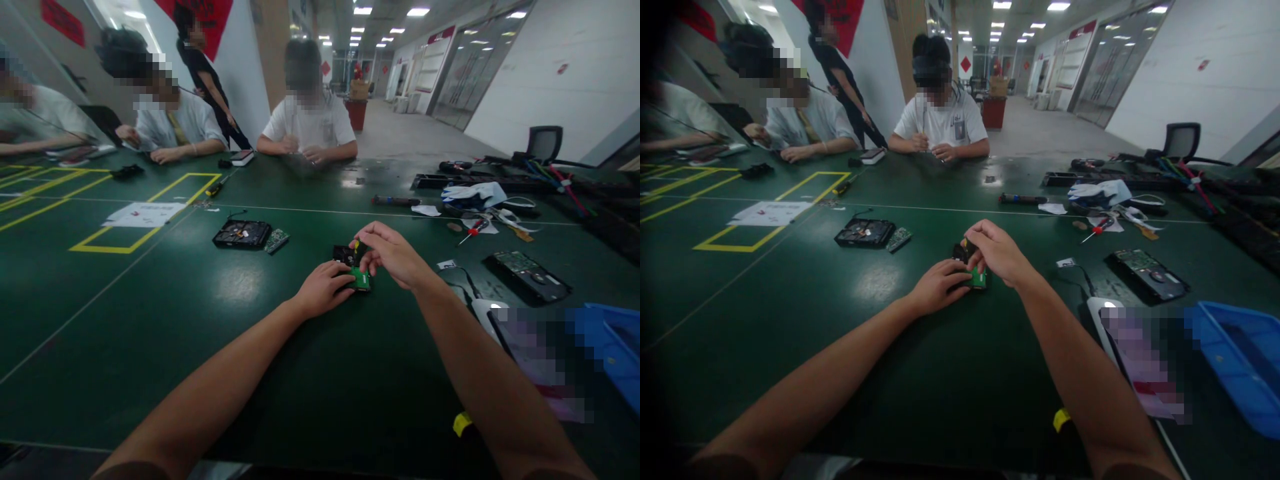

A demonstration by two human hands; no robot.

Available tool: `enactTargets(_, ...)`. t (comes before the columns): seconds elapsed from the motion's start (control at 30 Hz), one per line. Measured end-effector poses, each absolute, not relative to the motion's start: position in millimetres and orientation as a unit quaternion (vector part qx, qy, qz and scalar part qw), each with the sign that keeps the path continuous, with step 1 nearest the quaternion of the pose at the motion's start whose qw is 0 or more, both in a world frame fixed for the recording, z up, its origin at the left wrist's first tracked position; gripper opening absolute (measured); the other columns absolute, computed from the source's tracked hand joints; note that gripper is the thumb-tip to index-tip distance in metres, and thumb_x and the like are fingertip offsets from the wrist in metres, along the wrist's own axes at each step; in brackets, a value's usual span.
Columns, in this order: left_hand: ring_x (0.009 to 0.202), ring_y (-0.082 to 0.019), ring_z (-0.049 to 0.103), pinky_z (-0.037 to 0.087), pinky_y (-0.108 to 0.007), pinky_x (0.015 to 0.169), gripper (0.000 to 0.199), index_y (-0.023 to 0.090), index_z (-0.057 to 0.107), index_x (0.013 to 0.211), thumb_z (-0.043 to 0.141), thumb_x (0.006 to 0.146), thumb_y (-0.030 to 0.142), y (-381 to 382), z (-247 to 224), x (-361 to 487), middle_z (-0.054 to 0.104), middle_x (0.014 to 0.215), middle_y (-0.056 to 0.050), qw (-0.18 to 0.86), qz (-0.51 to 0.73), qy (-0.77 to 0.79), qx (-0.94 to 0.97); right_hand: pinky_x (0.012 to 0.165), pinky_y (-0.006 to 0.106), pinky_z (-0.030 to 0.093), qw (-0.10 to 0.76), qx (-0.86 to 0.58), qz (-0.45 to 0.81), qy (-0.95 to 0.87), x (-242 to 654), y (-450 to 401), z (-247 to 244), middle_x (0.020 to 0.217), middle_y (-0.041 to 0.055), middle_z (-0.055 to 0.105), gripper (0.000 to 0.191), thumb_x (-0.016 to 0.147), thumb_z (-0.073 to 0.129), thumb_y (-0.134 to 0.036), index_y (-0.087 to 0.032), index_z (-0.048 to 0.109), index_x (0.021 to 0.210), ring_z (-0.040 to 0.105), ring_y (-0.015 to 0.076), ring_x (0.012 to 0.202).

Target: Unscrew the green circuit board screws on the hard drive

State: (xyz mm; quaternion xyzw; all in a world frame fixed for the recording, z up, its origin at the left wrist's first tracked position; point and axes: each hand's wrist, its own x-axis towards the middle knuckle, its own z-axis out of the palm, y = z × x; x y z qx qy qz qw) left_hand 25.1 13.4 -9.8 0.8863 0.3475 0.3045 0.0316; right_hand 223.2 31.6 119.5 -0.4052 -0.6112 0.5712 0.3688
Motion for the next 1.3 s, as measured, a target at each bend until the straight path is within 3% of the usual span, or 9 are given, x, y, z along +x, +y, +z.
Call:
enactTargets(0.1, 0.125, -0.028, 0.059, 0.049, -0.052, 0.11, 0.033, 0.024, 0.069, 0.126, 0.061, 0.099, 0.04, 13.8, -10.5, 24.9, 0.064, 0.131, -0.01, 0.029, 0.304, 0.349, 0.886, 0.045, 0.025, 0.041, 0.367, -0.4, 0.567, -0.619, 225.2, 34.0, 119.2, 0.103, 0.0063, 0.072, 0.014, 0.094, 0.057, -0.036, -0.022, 0.062, 0.096, 0.063, 0.0114, 0.057)
enactTargets(0.23, 0.126, -0.029, 0.059, 0.049, -0.052, 0.111, 0.033, 0.023, 0.069, 0.126, 0.06, 0.099, 0.04, 13.0, -9.2, 24.5, 0.064, 0.132, -0.011, 0.026, 0.306, 0.344, 0.887, 0.045, 0.026, 0.033, 0.373, -0.416, 0.53, -0.638, 228.5, 37.4, 119.8, 0.096, 0.0058, 0.071, 0.018, 0.094, 0.053, -0.032, -0.021, 0.067, 0.091, 0.055, 0.0096, 0.055)
enactTargets(0.4, 0.126, -0.029, 0.059, 0.049, -0.052, 0.111, 0.033, 0.022, 0.069, 0.125, 0.06, 0.099, 0.04, 12.5, -8.6, 24.7, 0.064, 0.132, -0.011, 0.023, 0.305, 0.345, 0.887, 0.048, 0.027, 0.031, 0.367, -0.417, 0.517, -0.652, 228.2, 37.0, 119.7, 0.098, 0.0049, 0.07, 0.022, 0.096, 0.055, -0.036, -0.023, 0.072, 0.095, 0.051, 0.0095, 0.057)
enactTargets(0.63, 0.127, -0.029, 0.059, 0.049, -0.052, 0.11, 0.033, 0.024, 0.069, 0.126, 0.061, 0.099, 0.04, 13.0, -9.4, 24.8, 0.064, 0.131, -0.011, 0.03, 0.306, 0.344, 0.887, 0.055, 0.027, 0.042, 0.41, -0.421, 0.524, -0.617, 227.3, 39.9, 113.5, 0.097, 0.0056, 0.071, 0.021, 0.093, 0.064, -0.043, -0.022, 0.064, 0.097, 0.055, 0.0112, 0.063)
enactTargets(0.9, 0.127, -0.029, 0.059, 0.049, -0.052, 0.11, 0.033, 0.023, 0.069, 0.126, 0.06, 0.099, 0.04, 12.4, -8.4, 25.1, 0.064, 0.131, -0.012, 0.029, 0.307, 0.346, 0.886, 0.055, 0.027, 0.046, 0.418, -0.425, 0.515, -0.616, 224.9, 38.9, 112.2, 0.087, 0.0044, 0.067, 0.023, 0.093, 0.066, -0.045, -0.022, 0.059, 0.095, 0.058, 0.0124, 0.063)
enactTargets(1.03, 0.124, -0.028, 0.06, 0.05, -0.051, 0.109, 0.032, 0.024, 0.069, 0.126, 0.062, 0.098, 0.039, 13.2, -8.1, 25.6, 0.064, 0.13, -0.011, 0.036, 0.309, 0.343, 0.886, 0.051, 0.026, 0.047, 0.403, -0.424, 0.536, -0.609, 223.1, 35.1, 114.2, 0.095, 0.0047, 0.068, 0.023, 0.096, 0.061, -0.045, -0.024, 0.054, 0.099, 0.062, 0.012, 0.062)
enactTargets(1.17, 0.123, -0.028, 0.061, 0.05, -0.051, 0.108, 0.032, 0.025, 0.069, 0.126, 0.062, 0.098, 0.039, 13.0, -7.0, 25.6, 0.064, 0.129, -0.011, 0.038, 0.31, 0.342, 0.886, 0.058, 0.029, 0.055, 0.418, -0.425, 0.55, -0.585, 224.0, 36.0, 114.4, 0.1, 0.0041, 0.068, 0.025, 0.097, 0.059, -0.048, -0.025, 0.05, 0.101, 0.067, 0.0132, 0.064)
enactTargets(1.3, 0.125, -0.029, 0.06, 0.05, -0.053, 0.109, 0.032, 0.024, 0.069, 0.126, 0.06, 0.099, 0.04, 12.1, -6.8, 25.0, 0.064, 0.13, -0.012, 0.032, 0.307, 0.345, 0.887, 0.055, 0.027, 0.052, 0.432, -0.429, 0.523, -0.597, 225.7, 39.6, 112.3, 0.097, 0.0041, 0.069, 0.022, 0.099, 0.056, -0.047, -0.025, 0.053, 0.101, 0.065, 0.012, 0.06)
